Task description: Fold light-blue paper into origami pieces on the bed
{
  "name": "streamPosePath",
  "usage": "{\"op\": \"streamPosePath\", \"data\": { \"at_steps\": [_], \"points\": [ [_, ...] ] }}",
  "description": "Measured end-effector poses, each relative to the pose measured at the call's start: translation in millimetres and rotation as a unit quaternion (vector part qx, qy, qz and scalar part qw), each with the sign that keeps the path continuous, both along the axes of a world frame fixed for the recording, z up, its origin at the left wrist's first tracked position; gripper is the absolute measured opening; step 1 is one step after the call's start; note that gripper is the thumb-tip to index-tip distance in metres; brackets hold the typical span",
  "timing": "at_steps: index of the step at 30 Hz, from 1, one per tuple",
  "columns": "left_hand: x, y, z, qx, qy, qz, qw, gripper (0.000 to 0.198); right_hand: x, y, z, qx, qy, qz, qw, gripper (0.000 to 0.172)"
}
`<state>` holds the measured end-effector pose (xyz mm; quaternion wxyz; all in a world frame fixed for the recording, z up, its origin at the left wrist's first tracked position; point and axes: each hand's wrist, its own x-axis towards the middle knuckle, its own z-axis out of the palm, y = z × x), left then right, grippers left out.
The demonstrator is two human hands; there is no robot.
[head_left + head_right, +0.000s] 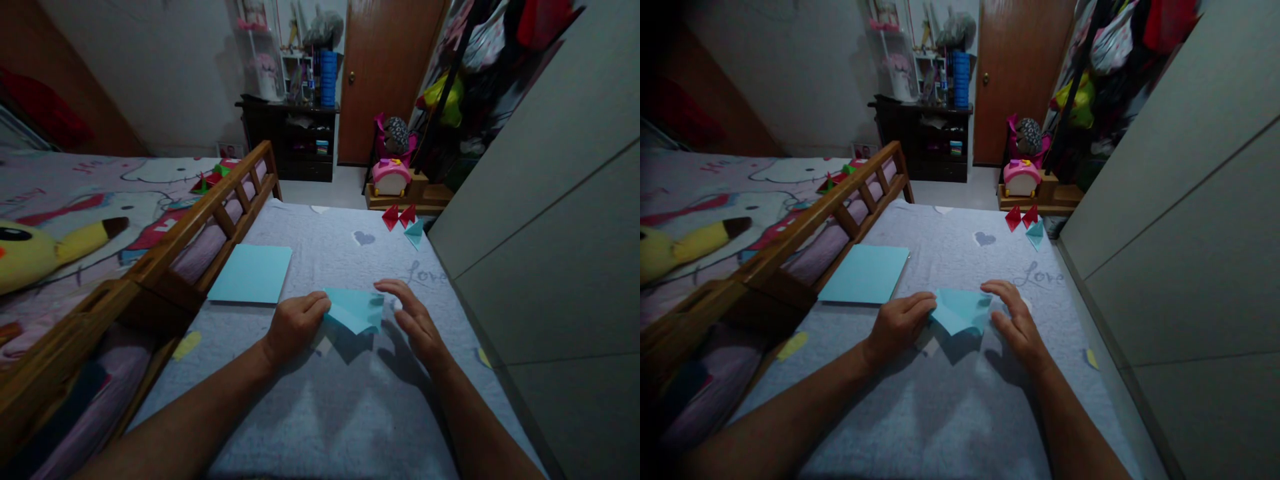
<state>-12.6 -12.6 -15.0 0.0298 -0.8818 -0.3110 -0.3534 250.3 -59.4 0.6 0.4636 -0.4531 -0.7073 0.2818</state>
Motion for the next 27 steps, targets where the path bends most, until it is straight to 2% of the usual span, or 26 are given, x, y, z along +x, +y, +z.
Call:
{"op": "streamPosePath", "data": {
  "at_steps": [2, 4, 7, 11, 14, 17, 20, 22, 24, 27],
  "points": [
    [-2, 1, 1.5, 0.018, -0.036, 0.003, 0.999, 0.012, 9, 3, -4.8, -0.015, 0.034, -0.060, 0.998, 0.036],
    [-3, 1, 2.3, 0.020, -0.064, -0.003, 0.998, 0.011, 12, 7, -11.1, -0.038, 0.006, -0.084, 0.996, 0.040],
    [-4, 3, 2.0, -0.014, -0.115, -0.024, 0.993, 0.015, 7, 10, -18.6, -0.062, -0.038, -0.055, 0.996, 0.056],
    [-7, 4, -2.8, -0.099, -0.204, -0.043, 0.973, 0.019, -1, 9, -23.0, -0.082, -0.060, -0.011, 0.995, 0.067],
    [-7, 2, -7.4, -0.168, -0.270, -0.055, 0.947, 0.016, -1, 8, -24.9, -0.078, -0.066, -0.005, 0.995, 0.077],
    [-2, -1, -7.9, -0.231, -0.351, -0.079, 0.904, 0.015, -2, 7, -27.4, -0.064, -0.105, 0.008, 0.992, 0.085],
    [4, -5, -3.6, -0.251, -0.414, -0.099, 0.869, 0.028, -6, 7, -32.3, -0.041, -0.158, 0.017, 0.986, 0.089],
    [6, -6, -0.3, -0.266, -0.424, -0.100, 0.860, 0.036, -10, 7, -35.7, -0.013, -0.177, 0.001, 0.984, 0.095],
    [5, -6, 1.6, -0.288, -0.408, -0.090, 0.862, 0.032, -13, 8, -37.0, 0.027, -0.182, -0.028, 0.983, 0.101],
    [2, -3, 0.9, -0.327, -0.369, -0.066, 0.867, 0.017, -13, 9, -32.6, 0.069, -0.176, -0.047, 0.981, 0.091]
  ]
}}
